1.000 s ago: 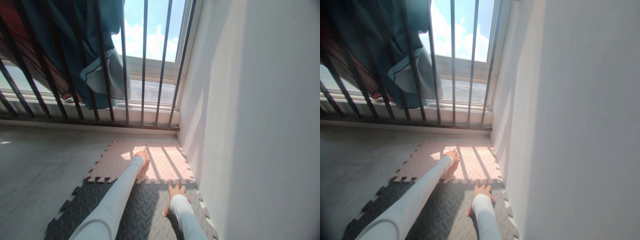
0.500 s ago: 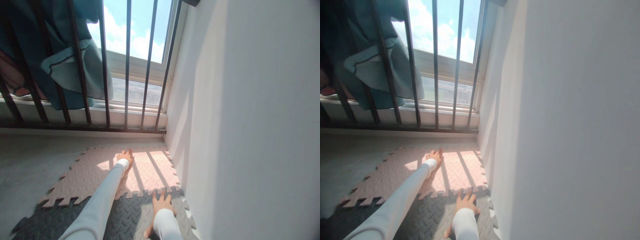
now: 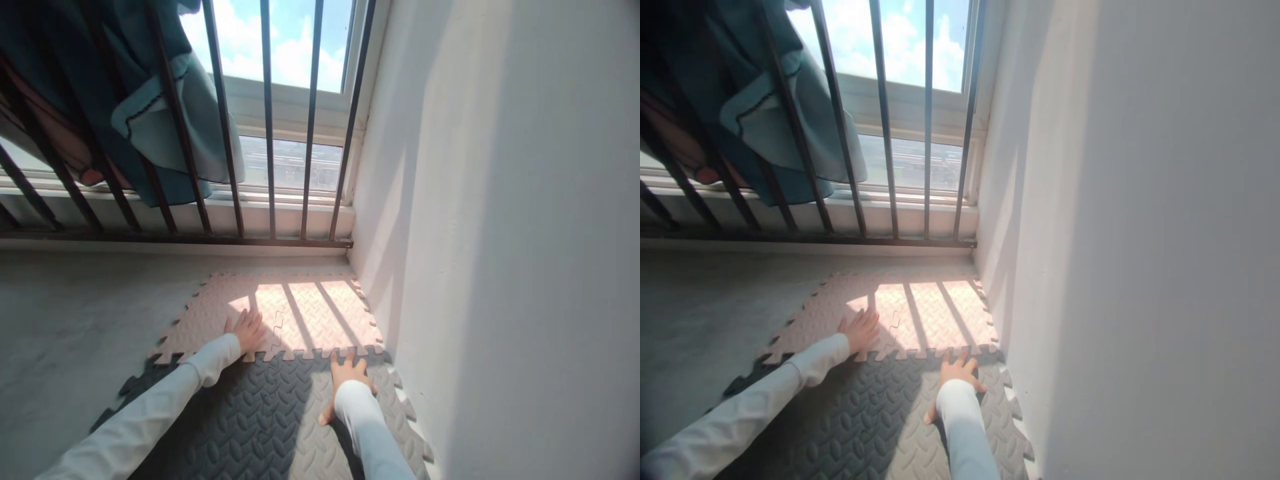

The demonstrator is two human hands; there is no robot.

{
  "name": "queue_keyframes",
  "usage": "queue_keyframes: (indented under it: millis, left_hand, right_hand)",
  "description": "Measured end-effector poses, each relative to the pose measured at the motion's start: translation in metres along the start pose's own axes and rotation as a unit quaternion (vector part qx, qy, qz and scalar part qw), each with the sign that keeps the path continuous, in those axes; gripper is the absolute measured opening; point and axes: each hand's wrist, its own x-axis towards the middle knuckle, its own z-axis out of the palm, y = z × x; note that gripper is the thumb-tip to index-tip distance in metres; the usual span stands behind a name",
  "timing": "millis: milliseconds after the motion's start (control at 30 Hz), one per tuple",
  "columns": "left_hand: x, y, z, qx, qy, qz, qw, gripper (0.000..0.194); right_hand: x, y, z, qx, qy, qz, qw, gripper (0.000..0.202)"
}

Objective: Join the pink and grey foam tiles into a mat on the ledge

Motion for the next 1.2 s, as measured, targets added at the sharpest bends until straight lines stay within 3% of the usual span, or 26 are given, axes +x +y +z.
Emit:
queue_keyframes:
  millis: [67,133,233,367,533,667,867,1033,1200]
  left_hand:
    - [-0.044,-0.020,-0.006,0.105,-0.017,-0.038,0.994,0.051]
    - [-0.081,-0.031,-0.014,0.199,-0.043,-0.034,0.979,0.056]
    - [-0.108,-0.032,-0.024,0.252,-0.053,0.003,0.966,0.056]
    - [-0.105,-0.030,-0.042,0.251,-0.041,0.012,0.967,0.048]
    - [-0.105,-0.053,-0.058,0.260,0.104,-0.061,0.958,0.041]
    - [-0.108,-0.058,-0.053,0.267,0.148,-0.081,0.949,0.035]
    - [-0.102,-0.037,-0.054,0.302,0.121,-0.161,0.932,0.031]
    - [-0.104,-0.041,-0.057,0.298,0.111,-0.151,0.936,0.035]
    - [-0.114,-0.043,-0.048,0.293,0.102,-0.119,0.943,0.042]
  right_hand:
    - [-0.003,-0.002,-0.004,0.004,-0.006,0.008,1.000,0.142]
    - [-0.007,-0.003,-0.008,0.005,-0.009,0.011,1.000,0.141]
    - [-0.012,-0.003,-0.011,0.003,-0.006,0.006,1.000,0.138]
    - [-0.014,-0.003,-0.011,-0.002,0.001,0.007,1.000,0.135]
    - [-0.013,-0.006,-0.012,-0.014,-0.006,0.020,1.000,0.137]
    - [-0.010,-0.007,-0.010,-0.020,0.007,0.024,0.999,0.137]
    - [-0.004,-0.005,-0.006,-0.010,0.023,0.020,0.999,0.136]
    - [-0.003,-0.005,-0.004,0.001,0.022,0.015,1.000,0.135]
    - [0.005,-0.003,0.001,0.028,0.033,0.003,0.999,0.128]
